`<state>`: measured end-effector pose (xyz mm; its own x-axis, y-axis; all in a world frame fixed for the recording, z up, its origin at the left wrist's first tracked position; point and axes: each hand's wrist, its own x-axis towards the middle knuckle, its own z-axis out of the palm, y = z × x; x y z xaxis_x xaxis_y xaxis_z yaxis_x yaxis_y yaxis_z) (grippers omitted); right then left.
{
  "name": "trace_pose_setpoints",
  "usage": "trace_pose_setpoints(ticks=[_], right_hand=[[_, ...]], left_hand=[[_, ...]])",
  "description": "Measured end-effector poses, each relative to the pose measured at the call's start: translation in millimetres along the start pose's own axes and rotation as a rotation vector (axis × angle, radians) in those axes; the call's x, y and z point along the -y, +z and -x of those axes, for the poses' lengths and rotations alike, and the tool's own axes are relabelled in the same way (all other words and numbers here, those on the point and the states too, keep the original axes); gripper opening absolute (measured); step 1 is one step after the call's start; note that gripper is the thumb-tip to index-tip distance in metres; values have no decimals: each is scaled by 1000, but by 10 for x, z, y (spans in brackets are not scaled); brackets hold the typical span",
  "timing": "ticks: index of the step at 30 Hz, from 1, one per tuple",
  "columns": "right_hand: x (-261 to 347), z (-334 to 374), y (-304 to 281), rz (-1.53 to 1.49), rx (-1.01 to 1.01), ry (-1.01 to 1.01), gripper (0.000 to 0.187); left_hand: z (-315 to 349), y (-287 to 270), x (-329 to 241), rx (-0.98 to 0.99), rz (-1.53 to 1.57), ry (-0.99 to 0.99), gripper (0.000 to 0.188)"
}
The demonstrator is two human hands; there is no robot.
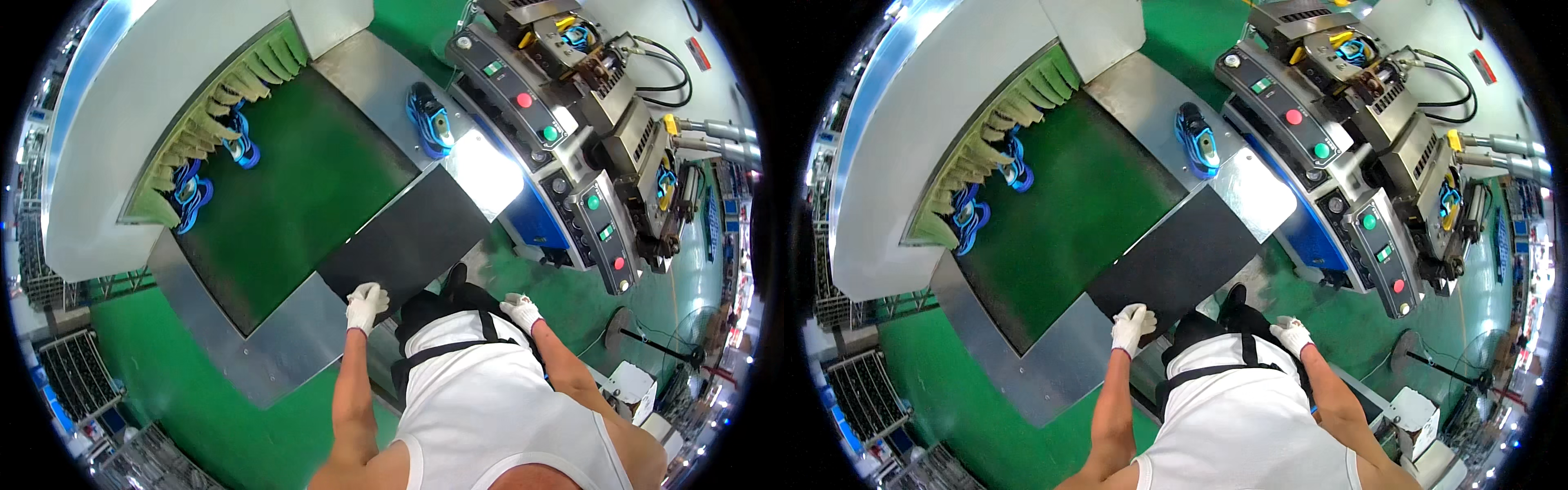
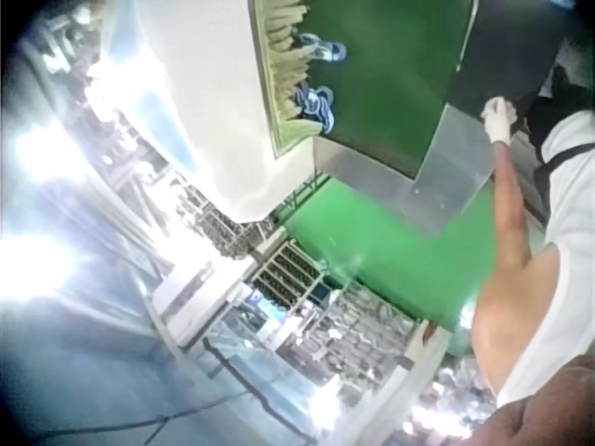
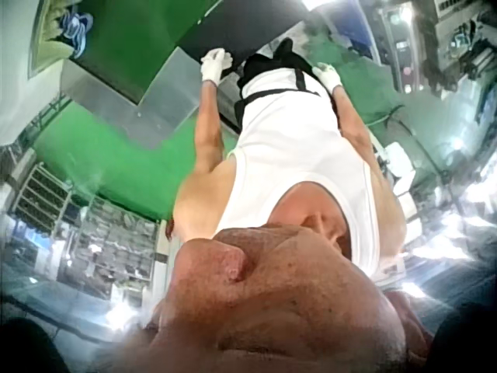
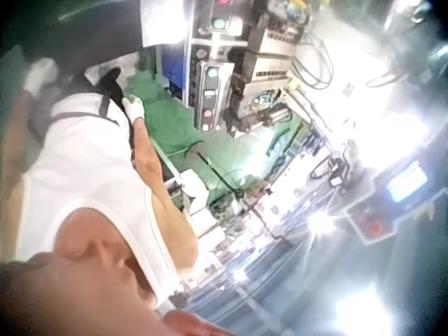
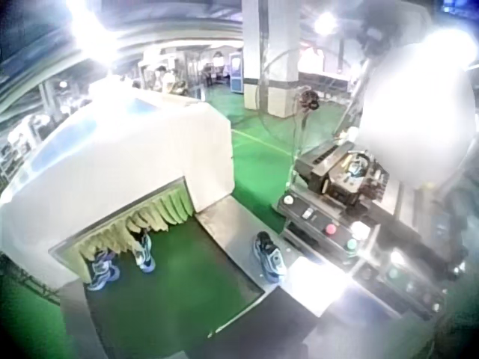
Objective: The person processes shoes by inserting them into a molding machine, pressing buttons to operate the machinery, removing the shoes, and placing them onto a conveyor belt.
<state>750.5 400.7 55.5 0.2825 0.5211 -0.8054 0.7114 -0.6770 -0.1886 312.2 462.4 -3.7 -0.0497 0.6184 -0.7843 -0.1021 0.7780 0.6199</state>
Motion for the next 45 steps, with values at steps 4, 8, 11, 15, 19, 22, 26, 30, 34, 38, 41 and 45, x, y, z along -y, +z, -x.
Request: trace_pose_setpoints(ticks=[4, 8, 11, 15, 19, 22, 26, 30, 34, 38, 41, 45], right_hand=[[3, 34, -22, -37, 4, 4, 66], [33, 122, -77, 123, 3, 2, 68], [-86, 116, 2, 122, -47, -139, 63], [332, 156, -198, 72, -47, -282, 60], [868, -157, -312, 160, 210, -348, 71], [1165, -337, -380, 392, 447, -430, 70], [821, -1002, 200, 402, 610, -704, 48], [556, -1039, -535, 280, 549, -666, 32], [1, -686, -1552, -22, 468, -630, 32], [-263, -237, -2031, -194, 365, -602, 24], [-210, -99, -2262, -260, 434, -541, 24], [-260, 44, -2335, -384, 430, -626, 19]], left_hand=[[-35, -78, -67, -18, -64, 11, 36], [-194, -83, -194, 32, -92, 84, 35], [-306, 11, -414, 46, -120, 118, 27], [-681, 336, -825, 110, -301, 243, 31], [-1046, 944, -1551, 55, -624, 540, 41], [-1046, 1785, -2239, -72, -727, 768, 53], [-1275, 2576, -3079, -275, -936, 837, 76], [-1928, 2942, -3305, -561, -1106, 681, 90], [-2160, 3083, -3178, -651, -1070, 754, 62], [-2211, 3093, -3201, -655, -1116, 830, 58], [-2220, 3180, -3163, -633, -1122, 782, 55], [-2208, 3157, -3184, -661, -1150, 780, 57]])
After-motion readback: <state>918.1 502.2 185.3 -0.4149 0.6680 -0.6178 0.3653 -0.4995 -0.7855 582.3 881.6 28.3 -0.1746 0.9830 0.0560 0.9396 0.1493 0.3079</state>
